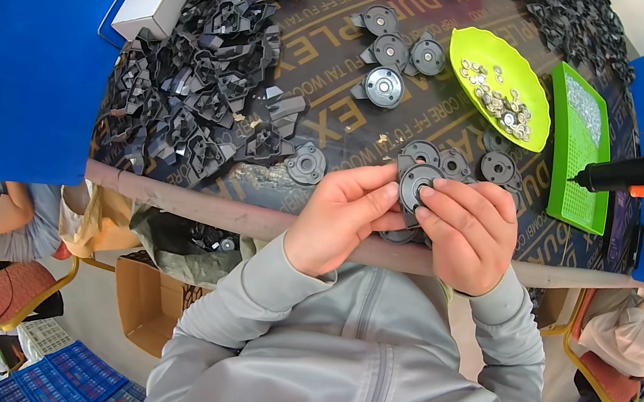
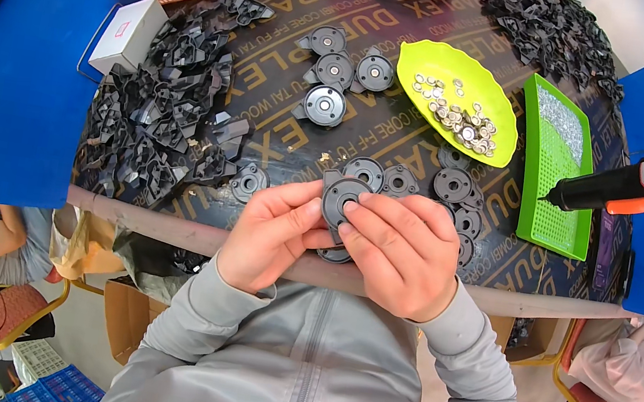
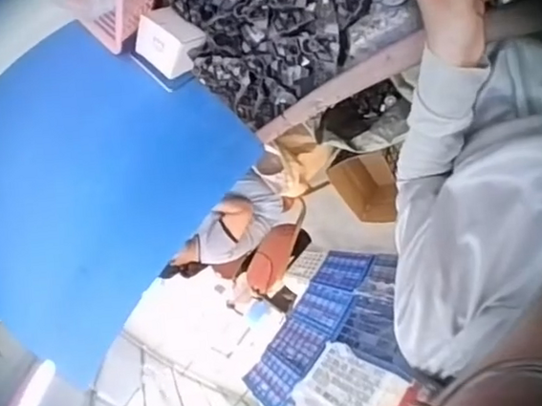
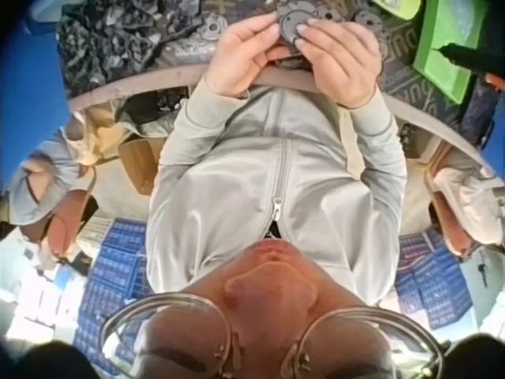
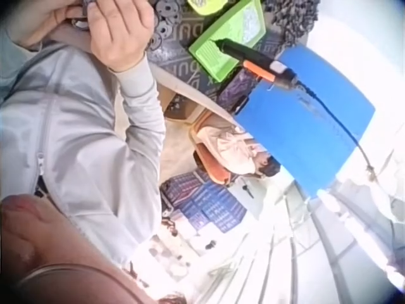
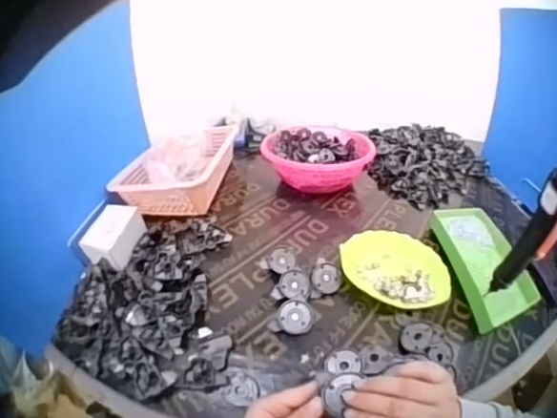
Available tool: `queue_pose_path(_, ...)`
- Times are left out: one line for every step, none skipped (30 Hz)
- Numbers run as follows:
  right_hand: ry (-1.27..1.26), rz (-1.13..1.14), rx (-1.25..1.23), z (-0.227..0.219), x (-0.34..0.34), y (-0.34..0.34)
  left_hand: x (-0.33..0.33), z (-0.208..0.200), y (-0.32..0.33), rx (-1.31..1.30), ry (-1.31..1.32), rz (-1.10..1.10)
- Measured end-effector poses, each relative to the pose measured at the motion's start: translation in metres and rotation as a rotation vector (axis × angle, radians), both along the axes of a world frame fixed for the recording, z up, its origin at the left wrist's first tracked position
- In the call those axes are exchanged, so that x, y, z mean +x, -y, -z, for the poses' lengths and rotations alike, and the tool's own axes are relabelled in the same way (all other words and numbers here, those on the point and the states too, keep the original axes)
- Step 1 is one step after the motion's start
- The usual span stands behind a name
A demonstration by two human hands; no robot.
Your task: The recorder is assembling small plastic and metal components using an electric screwdriver at a factory workstation.
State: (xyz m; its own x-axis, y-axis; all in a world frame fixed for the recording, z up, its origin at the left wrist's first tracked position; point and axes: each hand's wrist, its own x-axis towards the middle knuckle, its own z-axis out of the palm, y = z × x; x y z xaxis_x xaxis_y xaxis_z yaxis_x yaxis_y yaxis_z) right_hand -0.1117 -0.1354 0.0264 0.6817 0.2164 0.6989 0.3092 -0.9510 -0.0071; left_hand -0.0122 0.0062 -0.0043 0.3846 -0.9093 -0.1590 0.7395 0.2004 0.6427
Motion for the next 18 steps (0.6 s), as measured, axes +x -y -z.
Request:
queue_pose_path(-0.001,-0.003,0.0,0.001,0.0,0.0,0.0,0.0,-0.001,0.0,-0.001,-0.003)
queue_pose_path(-0.005,-0.003,-0.001,0.002,0.0,0.0,-0.001,0.0,-0.001,0.017,0.024,-0.009)
queue_pose_path(-0.008,-0.003,-0.002,0.002,0.0,-0.001,-0.001,-0.001,-0.001,0.035,0.048,-0.016)
queue_pose_path(-0.007,-0.006,-0.003,0.002,-0.001,-0.001,-0.002,-0.001,0.0,0.034,0.05,-0.018)
queue_pose_path(-0.015,0.006,-0.009,0.001,-0.001,-0.002,-0.003,-0.001,0.0,0.039,0.009,-0.049)
queue_pose_path(-0.022,0.017,-0.014,0.001,-0.001,-0.003,-0.004,-0.001,0.0,0.043,-0.03,-0.08)
queue_pose_path(-0.016,0.013,-0.014,0.001,-0.001,-0.003,-0.003,-0.002,0.001,0.043,-0.024,-0.084)
queue_pose_path(-0.022,0.013,-0.002,0.001,-0.001,-0.004,-0.003,-0.003,0.001,0.065,0.077,-0.064)
queue_pose_path(-0.027,0.012,0.011,0.001,-0.001,-0.004,-0.002,-0.005,0.002,0.088,0.179,-0.045)
queue_pose_path(-0.014,0.008,0.012,0.003,-0.001,-0.004,-0.004,-0.006,0.003,0.125,0.145,-0.064)
queue_pose_path(0.011,-0.021,0.02,0.005,-0.001,-0.003,0.0,-0.01,0.002,0.126,0.159,-0.07)
queue_pose_path(0.038,-0.051,0.029,0.007,-0.001,-0.002,0.006,-0.015,0.0,0.162,0.27,-0.087)
queue_pose_path(0.051,-0.056,0.029,0.007,-0.001,-0.002,0.013,-0.021,-0.002,0.196,0.38,-0.103)
queue_pose_path(0.108,-0.063,0.052,0.007,-0.004,-0.001,0.03,-0.026,-0.005,0.275,0.767,-0.15)
queue_pose_path(0.165,-0.069,0.073,0.007,-0.006,0.001,0.053,-0.035,-0.006,0.323,1.128,-0.167)
queue_pose_path(0.138,-0.073,0.095,0.006,-0.008,0.004,0.075,-0.041,-0.006,0.46,1.252,-0.219)
queue_pose_path(0.153,-0.074,0.09,0.007,-0.007,0.006,0.098,-0.044,-0.004,0.568,1.419,-0.262)
queue_pose_path(0.09,-0.061,0.146,0.007,-0.007,0.006,0.121,-0.038,-0.001,0.642,1.253,-0.277)
